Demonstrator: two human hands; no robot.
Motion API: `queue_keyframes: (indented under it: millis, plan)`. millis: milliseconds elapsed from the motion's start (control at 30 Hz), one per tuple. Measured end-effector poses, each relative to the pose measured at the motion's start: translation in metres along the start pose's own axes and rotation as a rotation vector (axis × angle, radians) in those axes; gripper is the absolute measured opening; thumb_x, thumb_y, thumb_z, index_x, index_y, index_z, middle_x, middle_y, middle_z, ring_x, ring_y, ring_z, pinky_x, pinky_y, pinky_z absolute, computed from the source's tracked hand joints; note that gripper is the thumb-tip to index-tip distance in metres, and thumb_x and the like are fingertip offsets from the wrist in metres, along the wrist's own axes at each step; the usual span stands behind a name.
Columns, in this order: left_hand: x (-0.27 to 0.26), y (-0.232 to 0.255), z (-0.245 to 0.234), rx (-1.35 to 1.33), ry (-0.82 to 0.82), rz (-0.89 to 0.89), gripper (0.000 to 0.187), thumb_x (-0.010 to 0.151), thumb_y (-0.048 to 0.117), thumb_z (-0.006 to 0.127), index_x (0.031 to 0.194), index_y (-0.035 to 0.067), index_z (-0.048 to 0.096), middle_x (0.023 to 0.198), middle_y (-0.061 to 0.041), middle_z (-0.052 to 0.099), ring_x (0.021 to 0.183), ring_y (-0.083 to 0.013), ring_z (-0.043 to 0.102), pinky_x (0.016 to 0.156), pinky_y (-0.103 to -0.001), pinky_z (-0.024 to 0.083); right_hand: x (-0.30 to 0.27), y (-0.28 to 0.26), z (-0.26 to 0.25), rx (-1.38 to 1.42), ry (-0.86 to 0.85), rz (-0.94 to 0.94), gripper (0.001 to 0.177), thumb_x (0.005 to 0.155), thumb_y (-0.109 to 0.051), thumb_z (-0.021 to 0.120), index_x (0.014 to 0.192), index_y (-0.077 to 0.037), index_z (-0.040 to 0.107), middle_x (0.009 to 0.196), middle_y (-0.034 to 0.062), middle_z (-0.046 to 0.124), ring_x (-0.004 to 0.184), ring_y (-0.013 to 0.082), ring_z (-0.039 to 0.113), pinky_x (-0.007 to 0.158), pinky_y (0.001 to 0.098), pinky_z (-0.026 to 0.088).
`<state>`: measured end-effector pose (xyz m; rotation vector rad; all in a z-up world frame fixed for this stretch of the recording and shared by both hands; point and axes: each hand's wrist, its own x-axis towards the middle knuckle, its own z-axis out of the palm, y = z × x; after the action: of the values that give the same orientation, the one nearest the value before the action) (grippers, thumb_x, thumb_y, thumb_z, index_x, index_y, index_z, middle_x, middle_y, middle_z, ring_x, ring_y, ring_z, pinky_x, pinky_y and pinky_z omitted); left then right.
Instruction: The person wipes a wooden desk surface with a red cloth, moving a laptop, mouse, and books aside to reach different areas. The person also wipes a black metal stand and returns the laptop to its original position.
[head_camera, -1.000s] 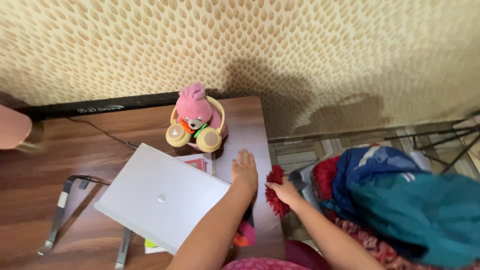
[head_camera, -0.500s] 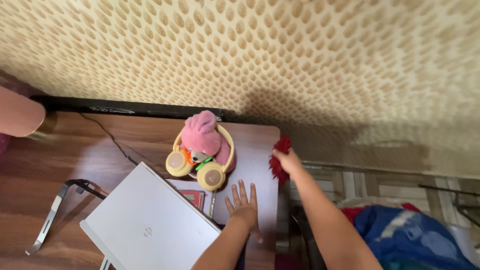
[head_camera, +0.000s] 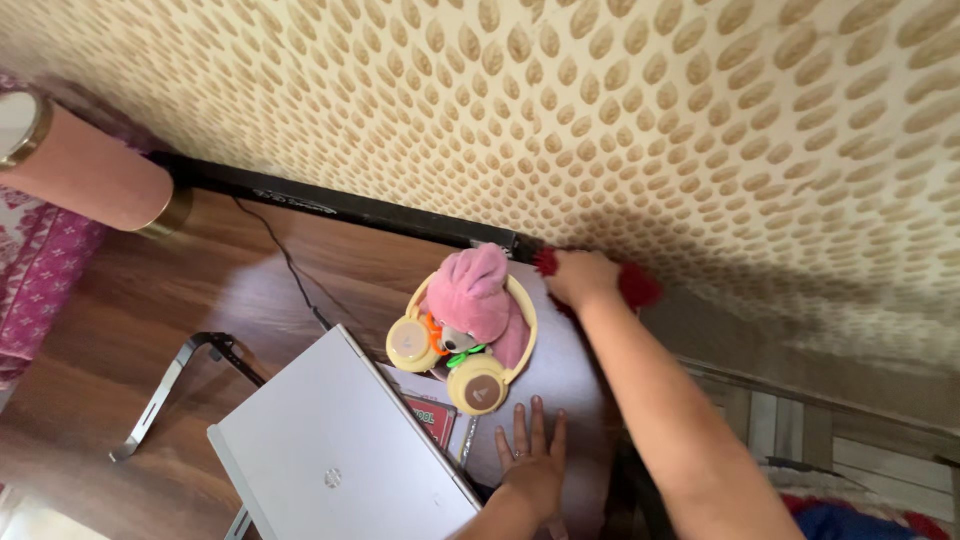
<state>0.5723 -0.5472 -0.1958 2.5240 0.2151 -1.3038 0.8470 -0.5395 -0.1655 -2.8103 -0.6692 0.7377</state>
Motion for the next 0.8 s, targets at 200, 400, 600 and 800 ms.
queue_keyframes:
  millis: [200,400,600,800]
  plan:
    - [0.012,-0.005,0.015,-0.013,0.096,0.029,0.169,0.050,0.028,0.103,0.163,0.010,-0.021,0.161,-0.034,-0.037,0.145,-0.0586,-0.034,0.109,-0.083,-0.008,0.020,-0.046,0.003,0.004,-0.058,-0.040,0.062,0.086,-0.061,0.059,0.135,-0.023,0.061,0.140,0.0092,0.062,0.128,0.0334,0.058,0.104,0.0596,0.043]
    - [-0.006,0.003,-0.009,0.035,-0.032,-0.006,0.174,0.050,0.039,0.104,0.162,0.011,-0.027,0.161,-0.033,-0.038,0.148,-0.0566,-0.033,0.113,-0.080,-0.005,0.008,-0.005,0.011,-0.017,0.098,-0.044,0.056,0.091,-0.062,0.050,0.136,-0.031,0.062,0.133,0.0080,0.068,0.124,0.0337,0.063,0.101,0.0606,0.045]
    - [-0.017,0.008,-0.016,0.024,0.004,-0.008,0.177,0.048,0.041,0.105,0.161,0.013,-0.028,0.163,-0.031,-0.036,0.150,-0.0536,-0.031,0.116,-0.078,-0.003,-0.004,0.122,0.018,0.142,-0.010,0.203,0.055,0.098,-0.063,0.046,0.127,-0.024,0.070,0.129,0.0098,0.068,0.120,0.0330,0.064,0.099,0.0472,0.050]
    - [-0.011,0.009,-0.012,0.019,0.014,-0.031,0.178,0.047,0.039,0.106,0.161,0.015,-0.029,0.163,-0.030,-0.037,0.150,-0.0522,-0.032,0.116,-0.077,-0.004,-0.060,0.179,0.030,0.064,-0.031,0.337,0.062,0.094,-0.064,0.055,0.133,-0.017,0.067,0.134,0.0141,0.067,0.123,0.0337,0.062,0.097,0.0483,0.053]
